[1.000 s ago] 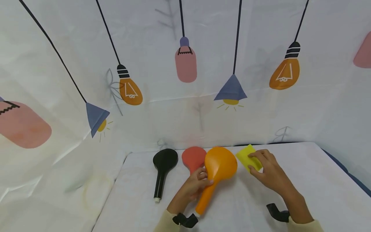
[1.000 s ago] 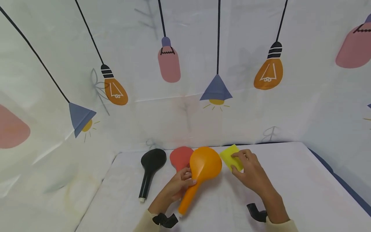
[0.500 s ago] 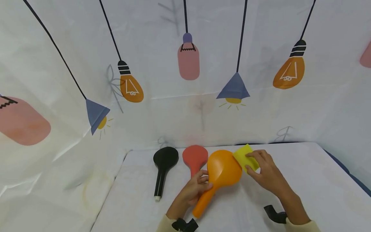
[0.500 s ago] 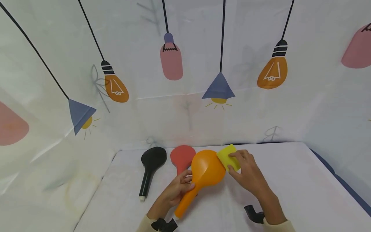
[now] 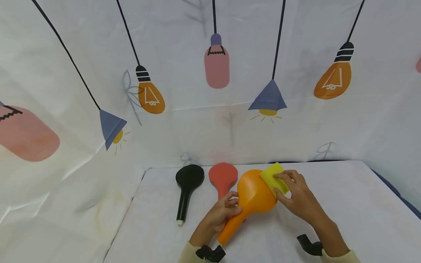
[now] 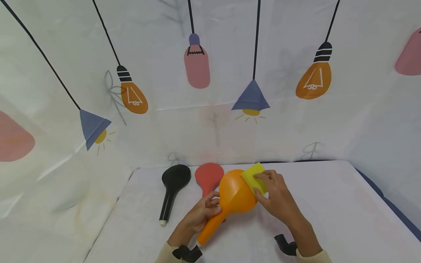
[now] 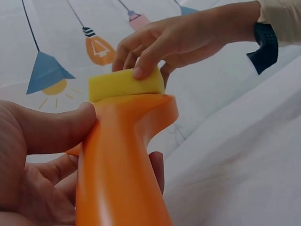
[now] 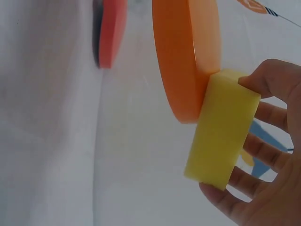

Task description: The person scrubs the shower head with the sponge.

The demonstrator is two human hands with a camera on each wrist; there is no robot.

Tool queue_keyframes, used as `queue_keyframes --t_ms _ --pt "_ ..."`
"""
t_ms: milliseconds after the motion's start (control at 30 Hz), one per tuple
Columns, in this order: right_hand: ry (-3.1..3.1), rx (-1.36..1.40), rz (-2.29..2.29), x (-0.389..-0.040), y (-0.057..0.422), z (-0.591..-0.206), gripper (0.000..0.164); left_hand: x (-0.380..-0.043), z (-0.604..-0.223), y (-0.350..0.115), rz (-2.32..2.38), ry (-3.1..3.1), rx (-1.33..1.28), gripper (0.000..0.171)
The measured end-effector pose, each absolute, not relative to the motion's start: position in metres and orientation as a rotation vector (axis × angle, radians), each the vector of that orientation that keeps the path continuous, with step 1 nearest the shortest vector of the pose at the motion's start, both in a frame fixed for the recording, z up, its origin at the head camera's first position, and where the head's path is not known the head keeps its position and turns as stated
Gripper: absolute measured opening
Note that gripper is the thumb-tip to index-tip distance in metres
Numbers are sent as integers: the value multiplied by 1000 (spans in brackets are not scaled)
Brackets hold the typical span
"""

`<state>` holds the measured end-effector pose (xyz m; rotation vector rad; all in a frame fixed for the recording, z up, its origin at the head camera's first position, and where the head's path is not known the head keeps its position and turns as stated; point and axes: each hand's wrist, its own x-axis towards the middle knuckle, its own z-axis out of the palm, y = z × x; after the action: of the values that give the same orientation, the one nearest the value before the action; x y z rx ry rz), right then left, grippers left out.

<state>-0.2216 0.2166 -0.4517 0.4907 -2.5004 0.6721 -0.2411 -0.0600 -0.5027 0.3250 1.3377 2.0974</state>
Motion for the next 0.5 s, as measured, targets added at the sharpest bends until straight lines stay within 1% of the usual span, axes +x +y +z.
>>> queue_keyframes --t_ms 300,500 --pt "-2392 689 516 -214 190 -451 48 -246 -501 -60 2155 1344 285 41" --pt "-2347 790 473 -210 171 -454 46 -245 -504 -64 2202 1341 249 42"
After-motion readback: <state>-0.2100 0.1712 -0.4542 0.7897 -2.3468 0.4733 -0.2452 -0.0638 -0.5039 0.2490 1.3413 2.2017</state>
